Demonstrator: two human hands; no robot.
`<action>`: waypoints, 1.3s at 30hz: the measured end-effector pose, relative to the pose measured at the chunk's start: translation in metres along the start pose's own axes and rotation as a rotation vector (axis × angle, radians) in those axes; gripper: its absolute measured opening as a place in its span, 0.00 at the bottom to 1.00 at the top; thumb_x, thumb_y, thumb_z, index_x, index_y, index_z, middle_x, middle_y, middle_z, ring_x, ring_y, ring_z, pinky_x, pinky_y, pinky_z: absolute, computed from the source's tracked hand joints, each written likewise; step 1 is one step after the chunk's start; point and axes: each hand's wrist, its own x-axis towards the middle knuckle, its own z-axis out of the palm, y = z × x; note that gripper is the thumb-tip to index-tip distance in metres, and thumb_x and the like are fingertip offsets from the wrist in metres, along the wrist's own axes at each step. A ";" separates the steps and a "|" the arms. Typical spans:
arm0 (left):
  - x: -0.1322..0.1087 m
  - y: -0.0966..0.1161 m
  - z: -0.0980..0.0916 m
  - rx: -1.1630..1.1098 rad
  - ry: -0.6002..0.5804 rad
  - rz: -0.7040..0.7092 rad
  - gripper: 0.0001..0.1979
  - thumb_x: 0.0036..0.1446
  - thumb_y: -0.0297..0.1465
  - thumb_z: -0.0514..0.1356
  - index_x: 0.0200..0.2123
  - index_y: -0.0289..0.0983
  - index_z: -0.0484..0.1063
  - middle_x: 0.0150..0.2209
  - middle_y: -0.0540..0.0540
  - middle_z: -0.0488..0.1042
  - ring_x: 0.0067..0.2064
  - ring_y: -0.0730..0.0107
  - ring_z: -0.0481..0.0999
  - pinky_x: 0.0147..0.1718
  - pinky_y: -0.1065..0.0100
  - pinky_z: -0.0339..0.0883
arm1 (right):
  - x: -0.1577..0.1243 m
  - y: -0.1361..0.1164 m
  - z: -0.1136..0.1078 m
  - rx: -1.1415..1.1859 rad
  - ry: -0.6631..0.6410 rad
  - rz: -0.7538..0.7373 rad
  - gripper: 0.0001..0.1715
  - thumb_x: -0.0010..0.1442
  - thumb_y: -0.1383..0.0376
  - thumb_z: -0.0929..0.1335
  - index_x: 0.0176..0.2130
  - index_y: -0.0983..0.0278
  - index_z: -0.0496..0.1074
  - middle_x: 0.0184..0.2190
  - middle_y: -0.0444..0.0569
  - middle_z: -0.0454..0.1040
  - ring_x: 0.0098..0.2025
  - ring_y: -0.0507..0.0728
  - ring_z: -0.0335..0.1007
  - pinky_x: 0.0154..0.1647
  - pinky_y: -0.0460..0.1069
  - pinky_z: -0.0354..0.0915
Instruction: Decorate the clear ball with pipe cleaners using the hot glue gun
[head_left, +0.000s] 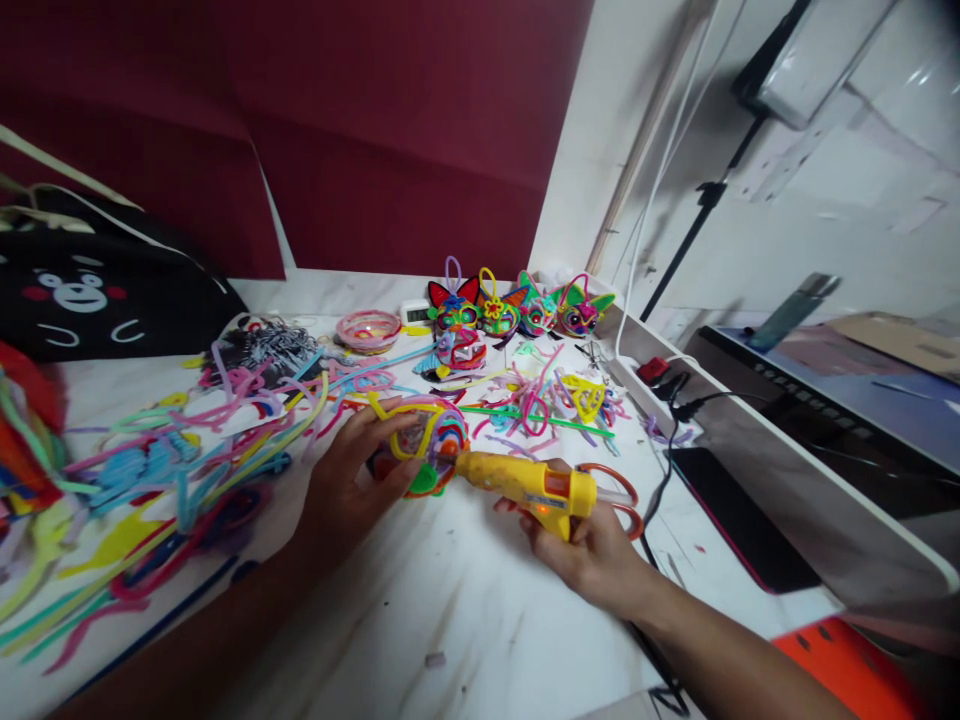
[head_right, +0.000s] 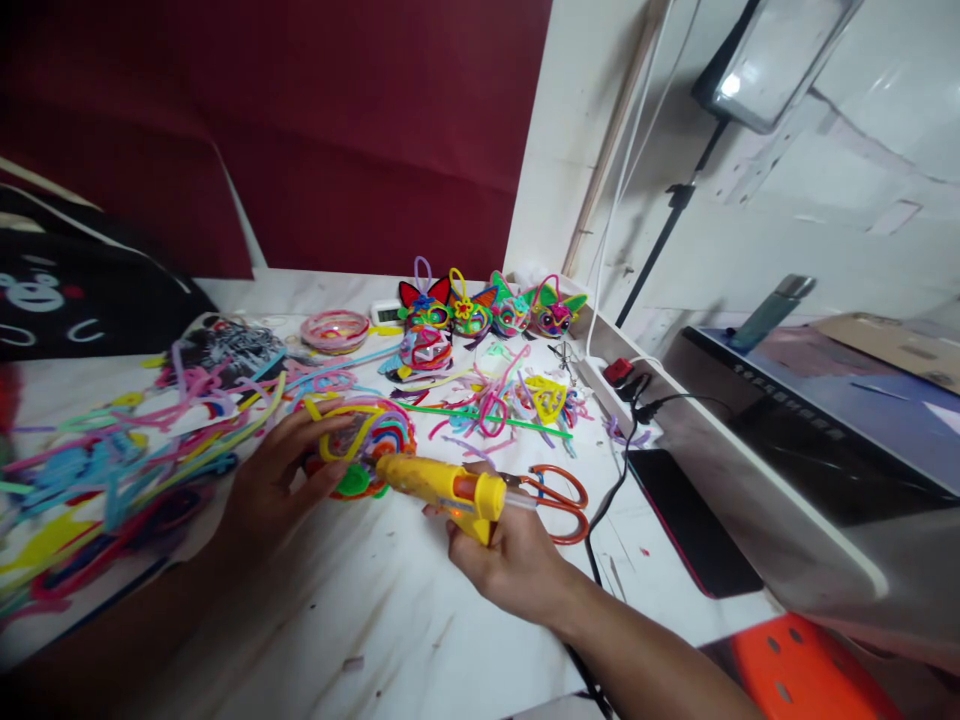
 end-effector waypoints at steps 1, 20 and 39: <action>-0.001 -0.001 -0.001 0.015 -0.008 0.000 0.16 0.63 0.37 0.58 0.53 0.45 0.70 0.57 0.45 0.70 0.60 0.55 0.69 0.60 0.54 0.64 | 0.000 0.000 0.000 -0.002 -0.001 -0.006 0.13 0.58 0.71 0.66 0.42 0.61 0.74 0.42 0.50 0.73 0.42 0.56 0.71 0.36 0.47 0.70; 0.010 -0.002 -0.014 0.255 -0.060 0.331 0.18 0.64 0.28 0.56 0.57 0.40 0.65 0.57 0.40 0.71 0.62 0.51 0.67 0.64 0.40 0.54 | 0.002 0.000 -0.003 0.011 0.007 -0.029 0.12 0.58 0.71 0.66 0.42 0.62 0.74 0.41 0.50 0.70 0.37 0.53 0.70 0.32 0.45 0.69; 0.046 -0.008 -0.034 0.222 -0.167 0.667 0.06 0.65 0.27 0.56 0.43 0.39 0.72 0.43 0.43 0.77 0.47 0.64 0.78 0.47 0.61 0.72 | 0.007 -0.010 -0.008 -0.016 0.023 -0.054 0.10 0.55 0.71 0.65 0.36 0.64 0.73 0.32 0.46 0.69 0.30 0.51 0.66 0.26 0.44 0.64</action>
